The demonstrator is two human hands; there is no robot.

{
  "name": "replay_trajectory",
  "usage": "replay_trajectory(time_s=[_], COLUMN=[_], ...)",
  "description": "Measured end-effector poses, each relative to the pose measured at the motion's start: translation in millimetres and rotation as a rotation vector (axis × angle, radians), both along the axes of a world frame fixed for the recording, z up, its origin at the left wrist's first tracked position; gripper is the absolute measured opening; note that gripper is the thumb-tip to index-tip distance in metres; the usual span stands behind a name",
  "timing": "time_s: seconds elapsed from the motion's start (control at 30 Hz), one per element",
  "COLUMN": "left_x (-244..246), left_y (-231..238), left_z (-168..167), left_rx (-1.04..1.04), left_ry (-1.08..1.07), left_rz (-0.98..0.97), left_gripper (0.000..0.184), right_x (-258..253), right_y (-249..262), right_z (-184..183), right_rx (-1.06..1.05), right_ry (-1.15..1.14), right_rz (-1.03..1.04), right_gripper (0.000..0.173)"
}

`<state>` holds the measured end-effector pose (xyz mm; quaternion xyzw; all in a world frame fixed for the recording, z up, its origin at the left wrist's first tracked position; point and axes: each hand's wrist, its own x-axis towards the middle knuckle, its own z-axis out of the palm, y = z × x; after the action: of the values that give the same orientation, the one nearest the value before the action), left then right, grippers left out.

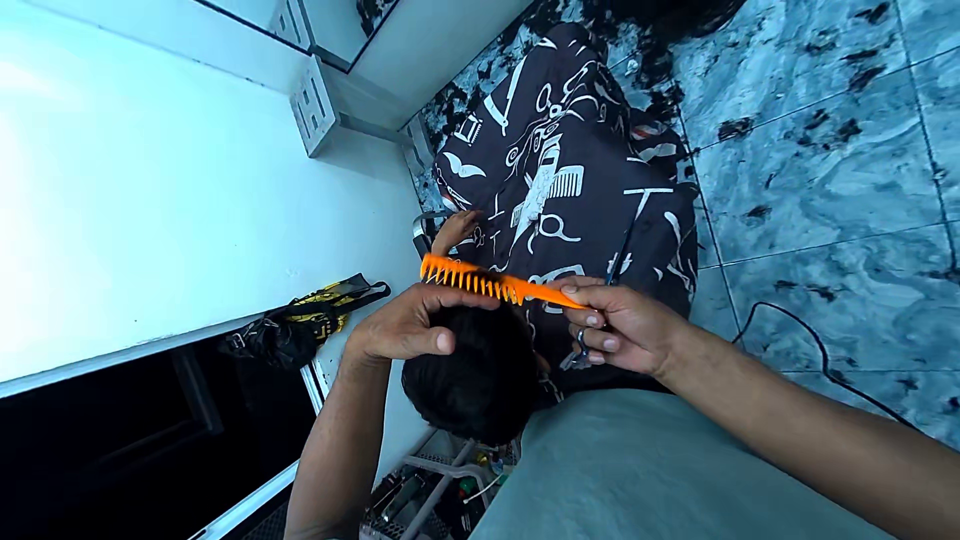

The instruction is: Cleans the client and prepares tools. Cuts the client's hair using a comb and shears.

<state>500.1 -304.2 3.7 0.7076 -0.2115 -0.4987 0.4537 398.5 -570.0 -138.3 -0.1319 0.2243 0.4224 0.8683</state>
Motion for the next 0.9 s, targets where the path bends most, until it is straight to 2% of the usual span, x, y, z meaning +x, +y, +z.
replay_trajectory(time_s=[0.03,0.07,0.13,0.17,0.2,0.23,0.3,0.37,0.43,0.53,0.6,0.7,0.8,0.9], left_x=[-2.7,-7.8,-20.1,-25.0,-29.2,-31.2,-34.1,-37.5,-40.6,-44.3,-48.2,-53.2,-60.8,-60.7], left_y=[0.9,2.9,4.8,2.7,-1.3,-4.1,-5.2,-3.5,-4.1,-4.1,-3.1,0.5,0.2,-2.8], left_z=[0.1,0.2,0.4,1.7,4.3,6.6,9.7,11.2,13.0,16.0,18.1,19.7,22.0,22.3], left_rx=[0.013,0.013,0.008,0.032,0.074,0.095,0.105,0.101,0.085,0.057,0.085,0.122,0.144,0.095], left_ry=[-0.044,-0.065,-0.068,-0.065,-0.084,-0.094,-0.09,-0.071,-0.048,-0.031,-0.045,-0.045,-0.084,-0.091], left_rz=[0.019,0.072,0.229,0.31,0.369,0.386,0.369,0.35,0.309,0.23,0.219,0.205,0.265,0.229], left_gripper=[0.092,0.087,0.059,0.049,0.035,0.028,0.026,0.029,0.035,0.042,0.042,0.045,0.026,0.033], right_x=[-7.2,-15.3,-28.0,-31.3,-32.9,-32.2,-27.1,-25.1,-29.8,-26.4,-12.6,7.5,21.5,27.7], right_y=[2.7,7.1,15.9,15.9,12.9,7.2,-8.1,-20.8,-31.7,-39.0,-37.6,-26.6,-18.7,-20.0], right_z=[1.8,2.2,1.9,2.8,3.5,1.9,-6.6,-14.1,-22.2,-32.7,-24.3,-9.0,-0.5,-1.5], right_rx=[-0.073,-0.191,-0.534,-0.651,-0.71,-0.713,-0.664,-0.602,-0.623,-0.72,-0.722,-0.711,-0.719,-0.754], right_ry=[-0.153,-0.357,-0.786,-0.869,-0.825,-0.706,-0.433,-0.294,-0.468,-1.032,-1.276,-1.421,-1.49,-1.532], right_rz=[-0.071,-0.15,-0.269,-0.233,-0.13,-0.015,0.187,0.257,0.315,0.388,0.447,0.472,0.431,0.408], right_gripper=[0.027,0.028,0.031,0.032,0.033,0.035,0.04,0.049,0.055,0.054,0.057,0.053,0.046,0.034])
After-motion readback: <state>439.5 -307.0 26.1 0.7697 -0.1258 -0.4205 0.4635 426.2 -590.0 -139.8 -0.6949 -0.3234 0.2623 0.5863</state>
